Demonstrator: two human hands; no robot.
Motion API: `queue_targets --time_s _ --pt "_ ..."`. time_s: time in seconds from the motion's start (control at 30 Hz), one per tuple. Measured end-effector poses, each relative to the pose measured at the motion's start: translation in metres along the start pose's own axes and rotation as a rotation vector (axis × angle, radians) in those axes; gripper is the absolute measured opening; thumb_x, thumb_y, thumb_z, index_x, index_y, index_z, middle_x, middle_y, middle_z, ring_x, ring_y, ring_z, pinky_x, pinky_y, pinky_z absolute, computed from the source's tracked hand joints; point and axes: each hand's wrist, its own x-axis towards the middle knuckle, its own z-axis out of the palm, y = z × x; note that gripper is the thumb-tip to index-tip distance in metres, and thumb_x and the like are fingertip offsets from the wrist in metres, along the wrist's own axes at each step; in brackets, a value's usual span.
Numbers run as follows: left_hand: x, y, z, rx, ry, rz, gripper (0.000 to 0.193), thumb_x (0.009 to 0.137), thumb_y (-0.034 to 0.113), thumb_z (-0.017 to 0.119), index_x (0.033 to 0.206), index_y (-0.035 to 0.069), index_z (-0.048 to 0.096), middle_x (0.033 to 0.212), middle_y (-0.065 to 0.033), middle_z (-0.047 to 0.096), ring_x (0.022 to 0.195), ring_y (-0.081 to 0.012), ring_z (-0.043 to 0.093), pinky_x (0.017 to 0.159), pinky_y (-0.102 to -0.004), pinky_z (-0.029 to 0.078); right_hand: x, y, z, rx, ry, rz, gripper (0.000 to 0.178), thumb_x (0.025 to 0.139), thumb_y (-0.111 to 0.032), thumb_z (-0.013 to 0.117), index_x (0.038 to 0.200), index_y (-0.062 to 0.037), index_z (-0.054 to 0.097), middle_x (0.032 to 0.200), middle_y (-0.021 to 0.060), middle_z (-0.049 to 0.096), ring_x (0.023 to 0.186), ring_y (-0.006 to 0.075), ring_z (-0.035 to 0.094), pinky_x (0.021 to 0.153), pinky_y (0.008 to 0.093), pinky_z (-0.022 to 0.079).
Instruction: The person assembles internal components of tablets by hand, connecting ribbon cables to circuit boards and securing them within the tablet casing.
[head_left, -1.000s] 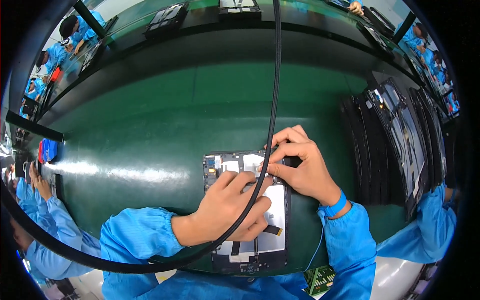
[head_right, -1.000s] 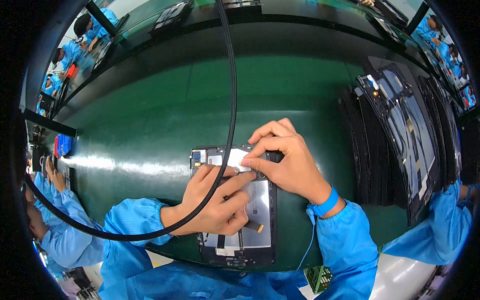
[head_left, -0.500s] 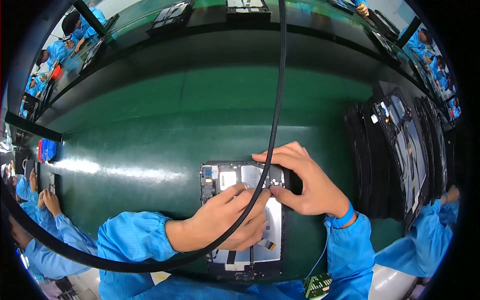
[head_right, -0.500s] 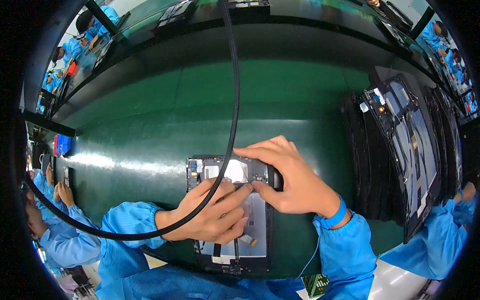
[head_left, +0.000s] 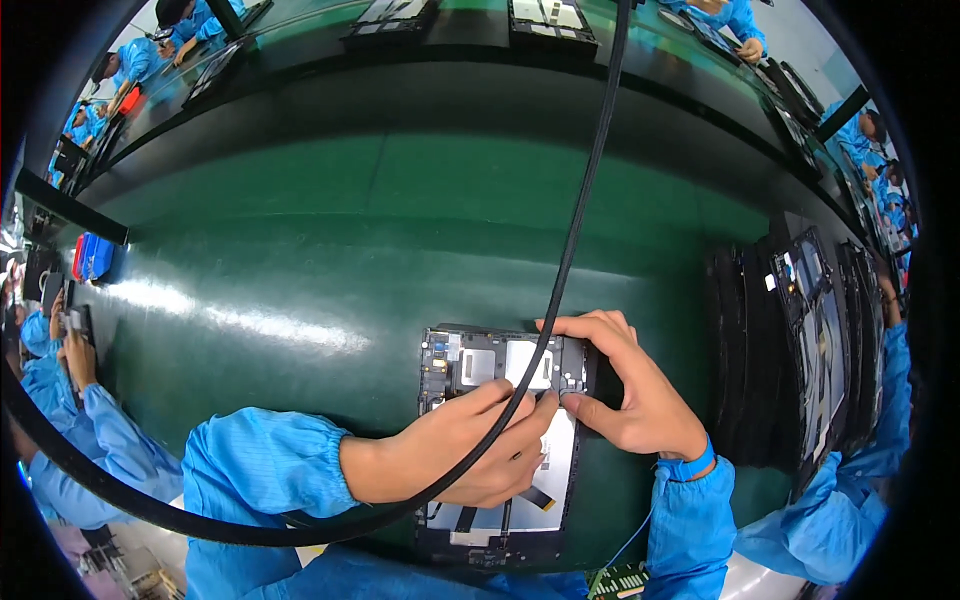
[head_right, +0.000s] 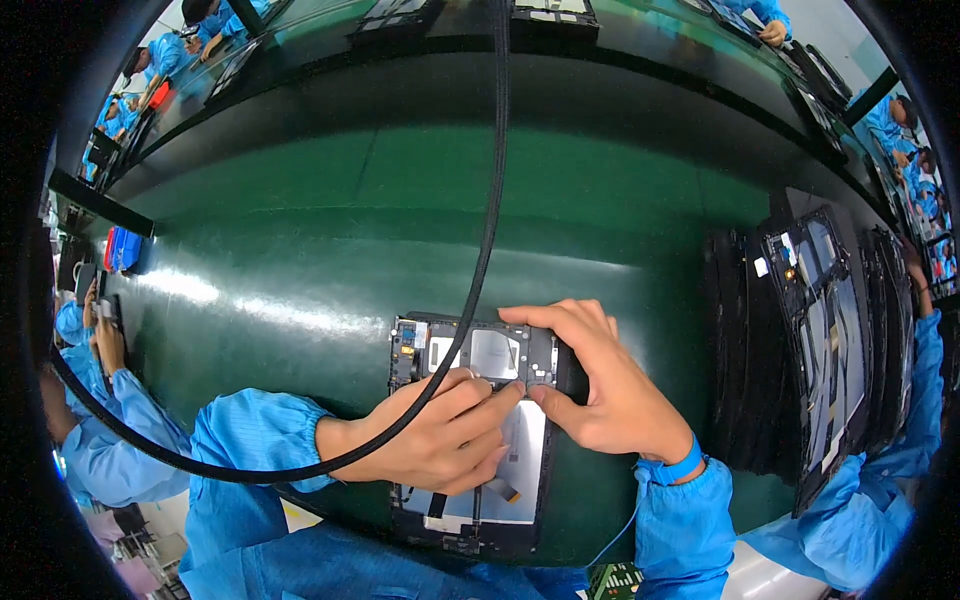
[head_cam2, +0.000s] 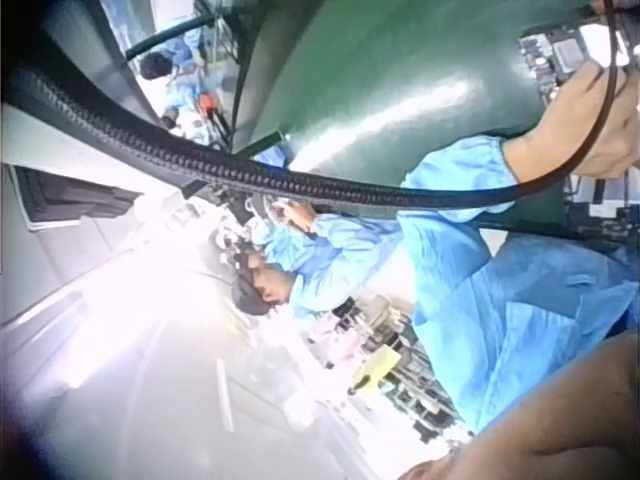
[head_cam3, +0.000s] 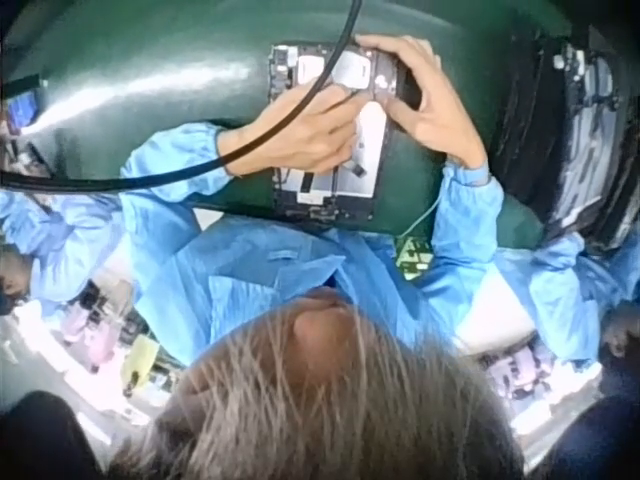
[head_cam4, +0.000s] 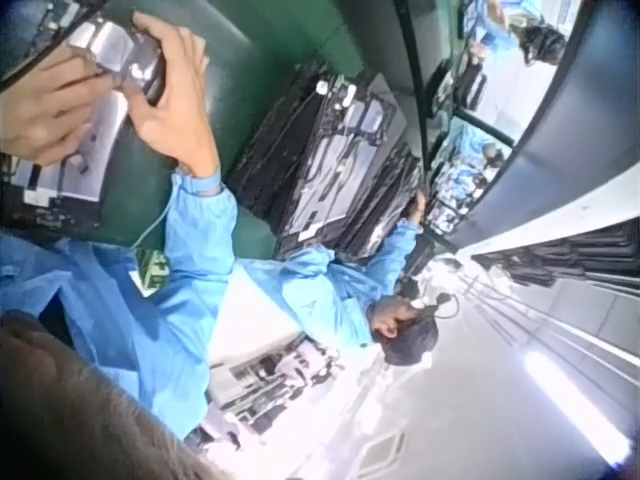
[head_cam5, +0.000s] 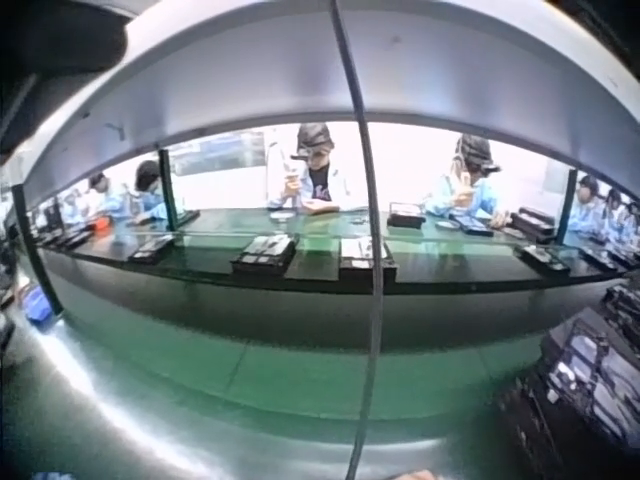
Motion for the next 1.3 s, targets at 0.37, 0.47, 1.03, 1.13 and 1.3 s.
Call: queue_targets --time_s 0.37,0.47,1.03,1.13,1.3 --pt "-0.001 -0.002 0.001 0.000 0.034 0.023 0.025 0.081 0.029 0.079 0.080 0.004 0.076 0.129 -0.0223 0.073 0.103 -0.0284 0.066 0.092 -0.0404 0.056 0.001 -0.002 0.006 -0.078 -0.011 0.039 0.062 0.079 0.001 0.075 0.140 -0.0119 0.068 0.128 0.0096 0.065 0.126 0.0326 0.054 0.118 0.0453 0.034" --pt "-0.001 -0.002 0.004 -0.064 0.054 -0.010 0.023 0.079 0.026 0.080 0.080 0.003 0.075 0.126 -0.0208 0.074 0.102 -0.0282 0.066 0.090 -0.0409 0.056 -0.003 0.003 0.005 -0.053 -0.005 0.010 0.060 0.081 0.000 0.076 0.140 -0.0119 0.067 0.133 0.0098 0.065 0.127 0.0324 0.054 0.118 0.0443 0.035" --pt "-0.052 -0.044 -0.011 -0.413 0.549 0.022 0.008 0.087 0.009 0.066 0.085 0.005 0.072 0.094 -0.0099 0.072 0.087 -0.0318 0.066 0.078 -0.0437 0.052 -0.009 -0.001 0.040 -0.604 0.460 -0.340 0.039 0.084 -0.007 0.083 0.122 -0.0099 0.079 0.138 0.0145 0.066 0.128 0.0390 0.058 0.109 0.0490 0.048" --pt "-0.077 -0.042 -0.017 -0.368 0.462 0.136 0.007 0.078 0.012 0.075 0.080 0.008 0.069 0.093 -0.0050 0.069 0.086 -0.0289 0.064 0.073 -0.0420 0.049 -0.010 -0.036 0.062 -0.659 0.324 -0.433 0.033 0.076 -0.013 0.088 0.109 -0.0135 0.082 0.140 0.0142 0.066 0.131 0.0425 0.055 0.112 0.0557 0.045" --pt "-0.099 -0.034 -0.019 -0.429 0.346 0.254 0.018 0.078 0.020 0.080 0.077 0.008 0.068 0.094 -0.0058 0.068 0.084 -0.0279 0.063 0.068 -0.0422 0.048 -0.004 -0.049 0.093 -0.409 -0.036 -0.338 0.028 0.078 -0.020 0.094 0.103 -0.0146 0.082 0.156 0.0219 0.054 0.147 0.0478 0.045 0.124 0.0586 0.037"
